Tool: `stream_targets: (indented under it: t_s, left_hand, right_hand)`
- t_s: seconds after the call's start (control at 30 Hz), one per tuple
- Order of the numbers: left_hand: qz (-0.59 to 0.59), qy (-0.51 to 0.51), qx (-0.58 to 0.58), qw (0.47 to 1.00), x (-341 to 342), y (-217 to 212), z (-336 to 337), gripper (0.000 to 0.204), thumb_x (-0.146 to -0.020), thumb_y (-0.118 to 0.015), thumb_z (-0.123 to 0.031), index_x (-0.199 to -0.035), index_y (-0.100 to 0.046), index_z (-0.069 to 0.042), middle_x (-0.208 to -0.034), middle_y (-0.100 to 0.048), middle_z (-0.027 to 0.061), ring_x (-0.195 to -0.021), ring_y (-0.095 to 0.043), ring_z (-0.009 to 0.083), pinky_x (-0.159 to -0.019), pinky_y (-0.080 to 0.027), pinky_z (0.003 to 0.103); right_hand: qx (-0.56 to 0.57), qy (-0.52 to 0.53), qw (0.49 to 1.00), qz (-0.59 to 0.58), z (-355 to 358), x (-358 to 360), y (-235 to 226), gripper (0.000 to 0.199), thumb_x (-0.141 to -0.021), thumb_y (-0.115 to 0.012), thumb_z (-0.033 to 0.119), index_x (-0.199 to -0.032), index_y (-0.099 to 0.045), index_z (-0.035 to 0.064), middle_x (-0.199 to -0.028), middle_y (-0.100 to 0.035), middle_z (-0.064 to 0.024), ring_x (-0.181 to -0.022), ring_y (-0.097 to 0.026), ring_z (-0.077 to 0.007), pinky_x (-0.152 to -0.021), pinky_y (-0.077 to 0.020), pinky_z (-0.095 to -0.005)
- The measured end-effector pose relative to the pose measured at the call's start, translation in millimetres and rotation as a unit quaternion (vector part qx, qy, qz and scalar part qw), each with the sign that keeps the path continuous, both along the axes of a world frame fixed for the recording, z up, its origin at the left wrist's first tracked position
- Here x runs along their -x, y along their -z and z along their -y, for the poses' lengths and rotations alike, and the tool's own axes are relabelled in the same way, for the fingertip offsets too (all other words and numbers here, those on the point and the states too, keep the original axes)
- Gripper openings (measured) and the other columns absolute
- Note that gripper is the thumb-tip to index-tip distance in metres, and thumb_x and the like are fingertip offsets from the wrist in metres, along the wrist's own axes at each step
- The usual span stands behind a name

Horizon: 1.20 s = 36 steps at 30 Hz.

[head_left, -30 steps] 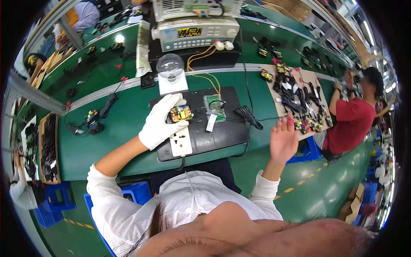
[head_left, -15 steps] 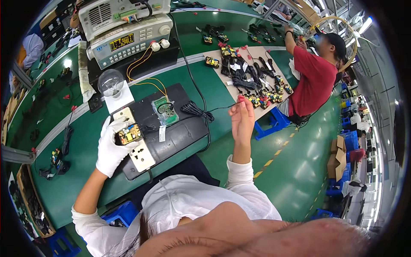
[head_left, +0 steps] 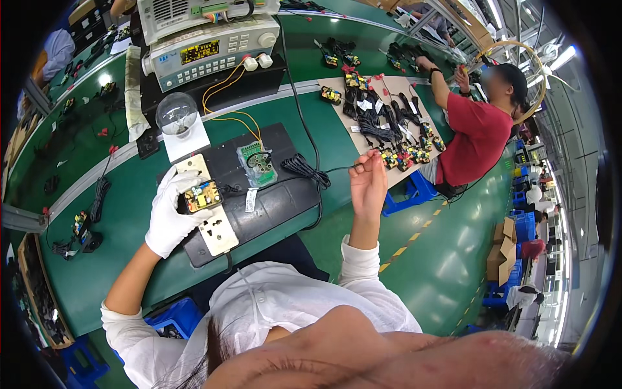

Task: The person tests electronic circuit boards by placing each board onto a power strip and test fixture, connecting a test lead to the fixture by hand, and setting the tested boards aside on the workbench.

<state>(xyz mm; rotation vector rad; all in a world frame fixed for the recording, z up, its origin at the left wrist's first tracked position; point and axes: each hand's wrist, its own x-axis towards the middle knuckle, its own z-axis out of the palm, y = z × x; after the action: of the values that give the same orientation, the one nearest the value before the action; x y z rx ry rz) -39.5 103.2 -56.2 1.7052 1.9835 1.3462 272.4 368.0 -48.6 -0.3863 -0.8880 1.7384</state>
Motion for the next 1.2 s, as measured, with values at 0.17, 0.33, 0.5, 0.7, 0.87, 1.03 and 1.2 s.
stream_targets:
  t_s: [0.17,0.33,0.5,0.7,0.87,1.03,1.2]
  left_hand:
    - [-0.035,-0.014,-0.014,0.999,-2,-4,-1,0.068,-0.058,-0.094,-0.013,-0.118,-0.062,-0.007,-0.126,-0.064,0.0143,-0.136,-0.046,0.0366,-0.113,-0.037,0.045]
    - [-0.038,-0.028,0.019,0.999,-3,-9,3,0.064,-0.063,-0.092,-0.029,-0.119,-0.067,-0.011,-0.125,-0.065,0.0074,-0.135,-0.046,0.0364,-0.115,-0.034,0.046]
    - [-0.024,-0.026,0.027,0.999,-4,-7,5,0.064,-0.068,-0.088,-0.033,-0.124,-0.066,-0.014,-0.130,-0.063,0.0073,-0.138,-0.042,0.0357,-0.117,-0.030,0.046]
    - [-0.024,-0.024,0.007,0.999,-5,-6,5,0.063,-0.068,-0.088,-0.033,-0.124,-0.066,-0.013,-0.130,-0.064,0.0074,-0.137,-0.043,0.0362,-0.116,-0.031,0.046]
    - [-0.056,-0.029,-0.028,0.998,-6,-4,5,0.057,-0.072,-0.084,-0.030,-0.122,-0.066,-0.010,-0.126,-0.065,0.0087,-0.132,-0.047,0.0373,-0.116,-0.031,0.047]
    - [-0.089,-0.019,-0.069,0.993,-4,-5,1,0.058,-0.074,-0.083,-0.037,-0.119,-0.063,-0.008,-0.121,-0.067,0.0103,-0.122,-0.058,0.0336,-0.116,-0.034,0.050]
    - [-0.099,-0.024,-0.074,0.992,-6,-8,1,0.057,-0.075,-0.083,-0.035,-0.119,-0.062,-0.007,-0.120,-0.067,0.0108,-0.119,-0.060,0.0318,-0.116,-0.034,0.051]
  right_hand:
    - [-0.027,0.035,0.999,0.018,2,-1,0,0.025,-0.104,-0.056,0.021,-0.119,-0.059,0.0011,-0.089,-0.062,-0.0041,-0.079,-0.056,-0.0107,-0.067,-0.0436,-0.0257]
    - [-0.139,0.118,0.973,0.141,0,2,-3,0.039,-0.105,-0.050,0.017,-0.138,-0.050,-0.0045,-0.102,-0.061,-0.0090,-0.084,-0.055,-0.0124,-0.071,-0.0483,-0.0273]
    - [-0.208,0.133,0.964,0.102,7,10,-5,0.039,-0.107,-0.044,0.014,-0.140,-0.047,-0.0065,-0.104,-0.059,-0.0109,-0.093,-0.055,-0.0165,-0.081,-0.0499,-0.0302]
    - [-0.328,0.227,0.881,0.255,14,14,-7,0.035,-0.107,-0.044,0.014,-0.132,-0.051,-0.0092,-0.105,-0.060,-0.0129,-0.089,-0.059,-0.0177,-0.084,-0.0528,-0.0319]
    - [-0.202,0.039,0.972,0.110,34,-1,-42,0.027,-0.105,-0.049,0.014,-0.124,-0.058,-0.0036,-0.104,-0.056,-0.0098,-0.090,-0.051,-0.0166,-0.075,-0.0484,-0.0271]
    - [-0.088,-0.299,0.940,-0.140,51,-1,-84,0.027,-0.100,-0.058,0.014,-0.121,-0.064,-0.0007,-0.090,-0.052,-0.0065,-0.079,-0.047,-0.0143,-0.057,-0.0438,-0.0217]
    - [-0.249,-0.124,0.888,0.366,60,59,-70,0.022,-0.097,-0.058,0.006,-0.112,-0.071,-0.0048,-0.089,-0.065,-0.0091,-0.057,-0.057,-0.0090,-0.049,-0.0442,-0.0205]
